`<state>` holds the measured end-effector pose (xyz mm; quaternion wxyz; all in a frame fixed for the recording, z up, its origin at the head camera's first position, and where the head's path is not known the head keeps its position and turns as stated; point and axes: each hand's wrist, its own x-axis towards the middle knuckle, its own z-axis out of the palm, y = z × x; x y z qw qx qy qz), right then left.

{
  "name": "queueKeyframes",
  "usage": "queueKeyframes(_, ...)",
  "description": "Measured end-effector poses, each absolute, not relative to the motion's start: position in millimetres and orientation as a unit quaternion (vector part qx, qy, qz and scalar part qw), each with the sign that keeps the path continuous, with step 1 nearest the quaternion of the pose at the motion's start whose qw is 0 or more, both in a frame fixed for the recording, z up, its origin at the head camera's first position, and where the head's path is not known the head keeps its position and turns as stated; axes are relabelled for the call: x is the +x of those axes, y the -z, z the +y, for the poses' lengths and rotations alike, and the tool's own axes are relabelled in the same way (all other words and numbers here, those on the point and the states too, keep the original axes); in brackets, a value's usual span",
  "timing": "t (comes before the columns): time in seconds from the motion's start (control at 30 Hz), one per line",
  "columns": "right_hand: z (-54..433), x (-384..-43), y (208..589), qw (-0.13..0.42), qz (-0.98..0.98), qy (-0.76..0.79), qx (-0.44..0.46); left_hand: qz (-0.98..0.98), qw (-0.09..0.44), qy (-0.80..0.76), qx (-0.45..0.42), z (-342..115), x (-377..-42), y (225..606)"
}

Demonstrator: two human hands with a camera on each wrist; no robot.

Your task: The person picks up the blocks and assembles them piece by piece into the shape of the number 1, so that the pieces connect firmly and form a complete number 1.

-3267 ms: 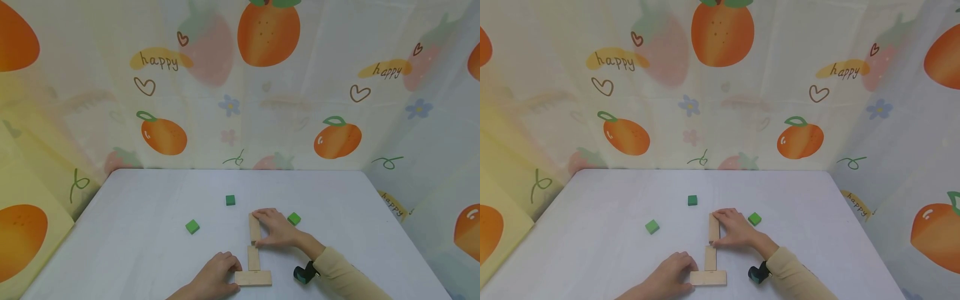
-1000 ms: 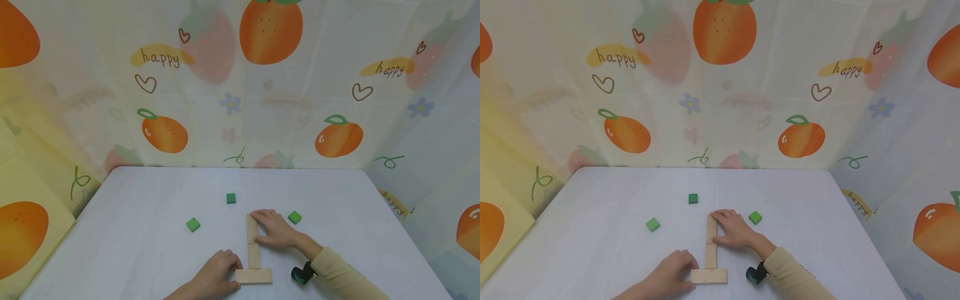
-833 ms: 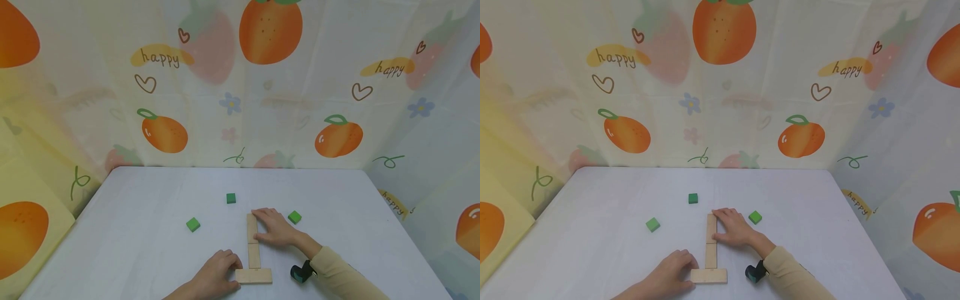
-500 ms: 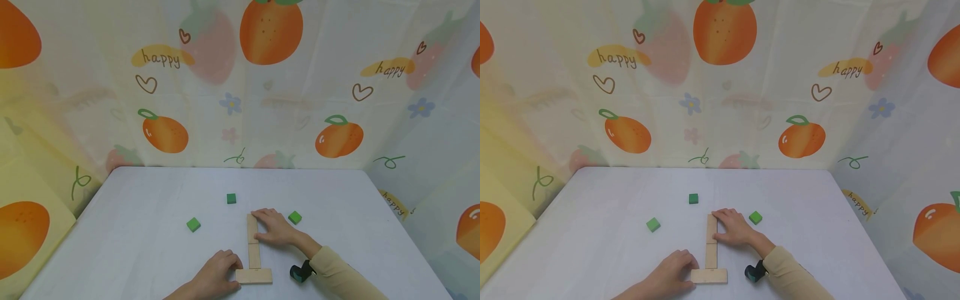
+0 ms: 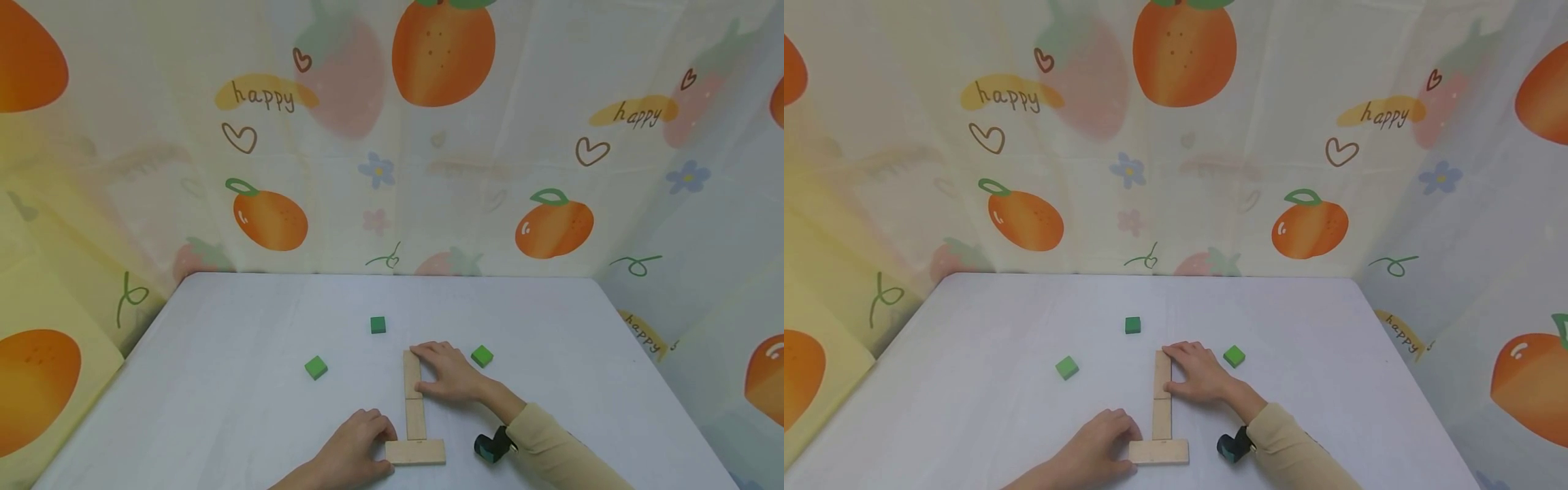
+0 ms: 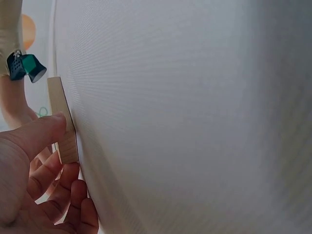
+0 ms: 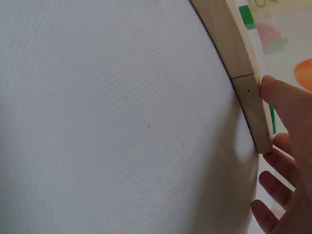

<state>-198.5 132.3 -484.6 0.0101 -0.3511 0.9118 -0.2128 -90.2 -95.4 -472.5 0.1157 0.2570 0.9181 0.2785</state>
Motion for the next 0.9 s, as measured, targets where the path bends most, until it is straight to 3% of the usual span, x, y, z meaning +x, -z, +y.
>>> queueKeyframes(0.6, 158.9, -199.4, 468.9, -0.077, 0.896, 0.286, -0.332, 0.922, 0.111, -0.274, 0.251, -94.0, -88.8, 472.0)
queueKeyframes(0.9, 185.0, -205.3, 465.2, -0.103, 0.903, 0.318, -0.271, 0.922, 0.102, -0.275, 0.251, -94.1, -88.7, 473.3)
